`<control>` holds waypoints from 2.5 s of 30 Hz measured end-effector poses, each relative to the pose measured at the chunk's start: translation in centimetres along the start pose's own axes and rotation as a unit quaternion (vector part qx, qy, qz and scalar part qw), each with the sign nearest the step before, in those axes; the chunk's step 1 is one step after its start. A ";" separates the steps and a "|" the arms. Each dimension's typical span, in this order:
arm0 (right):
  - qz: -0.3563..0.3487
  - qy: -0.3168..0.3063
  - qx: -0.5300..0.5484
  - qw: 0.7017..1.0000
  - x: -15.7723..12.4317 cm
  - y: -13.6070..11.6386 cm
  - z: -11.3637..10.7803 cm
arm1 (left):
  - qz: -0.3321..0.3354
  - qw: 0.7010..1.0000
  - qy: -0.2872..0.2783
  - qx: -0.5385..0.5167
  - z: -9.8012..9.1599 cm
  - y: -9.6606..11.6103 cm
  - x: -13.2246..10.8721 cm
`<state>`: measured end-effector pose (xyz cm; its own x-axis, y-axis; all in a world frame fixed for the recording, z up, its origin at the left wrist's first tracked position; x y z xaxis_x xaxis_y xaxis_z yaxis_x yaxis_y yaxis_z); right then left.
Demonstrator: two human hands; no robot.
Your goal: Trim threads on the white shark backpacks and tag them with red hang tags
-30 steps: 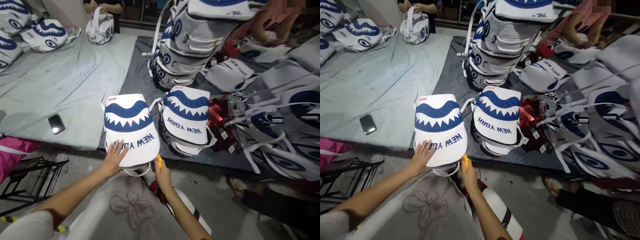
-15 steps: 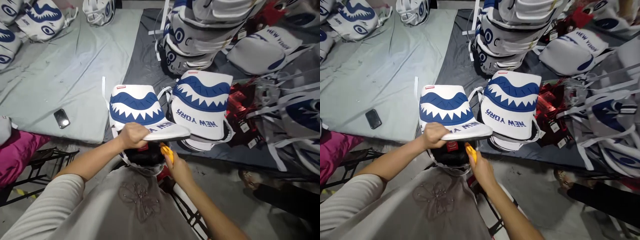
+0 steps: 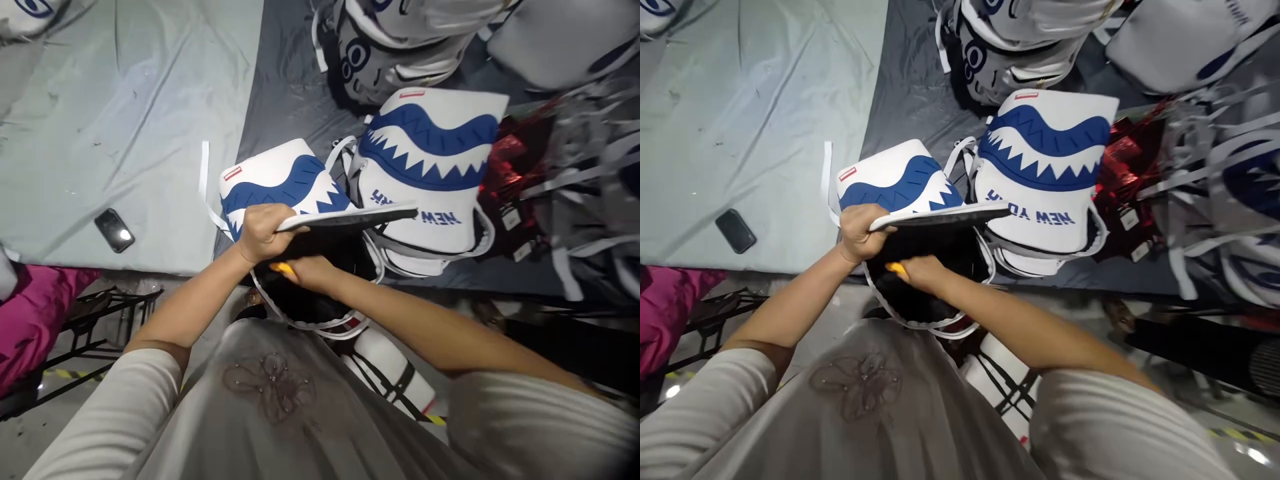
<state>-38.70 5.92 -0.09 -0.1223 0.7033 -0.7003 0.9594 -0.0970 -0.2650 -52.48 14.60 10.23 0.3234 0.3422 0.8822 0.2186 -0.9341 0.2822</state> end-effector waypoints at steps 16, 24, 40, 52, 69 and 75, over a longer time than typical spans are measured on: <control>0.317 0.043 -0.094 0.943 -4.8 9.5 -5.1 | -0.132 0.988 0.035 0.077 -0.3 -0.9 -1.5; 0.303 -0.021 -0.044 0.952 -9.0 5.0 2.8 | -0.167 0.982 0.049 0.078 1.2 -1.0 -1.0; 0.314 0.072 -0.007 0.947 -10.5 7.0 6.3 | -0.189 0.981 0.025 0.018 2.2 -2.0 0.2; 0.267 0.174 -0.090 0.944 -5.7 6.6 4.8 | -0.218 0.975 0.025 -0.042 2.3 -2.0 0.2; 0.141 0.278 0.013 0.950 2.8 11.1 10.0 | -0.111 0.993 0.019 -0.026 3.1 2.1 1.2; 0.159 0.301 0.052 0.939 2.1 11.1 9.0 | -0.126 0.992 -0.009 0.019 3.9 1.6 1.7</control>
<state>-30.60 -0.02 -10.51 0.3626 0.8946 -0.2612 0.8888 -0.4162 -0.1916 -47.94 14.08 10.74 0.2699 0.5671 0.7782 0.3300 -0.8137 0.4785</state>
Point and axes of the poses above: each hand's wrist, its own x-axis towards the middle knuckle, its own z-axis out of the palm, y = z × x, the point moved 4 cm from there along x, towards the middle knuckle, and after that the axes turned 6 degrees about z, right-handed, at the moved point
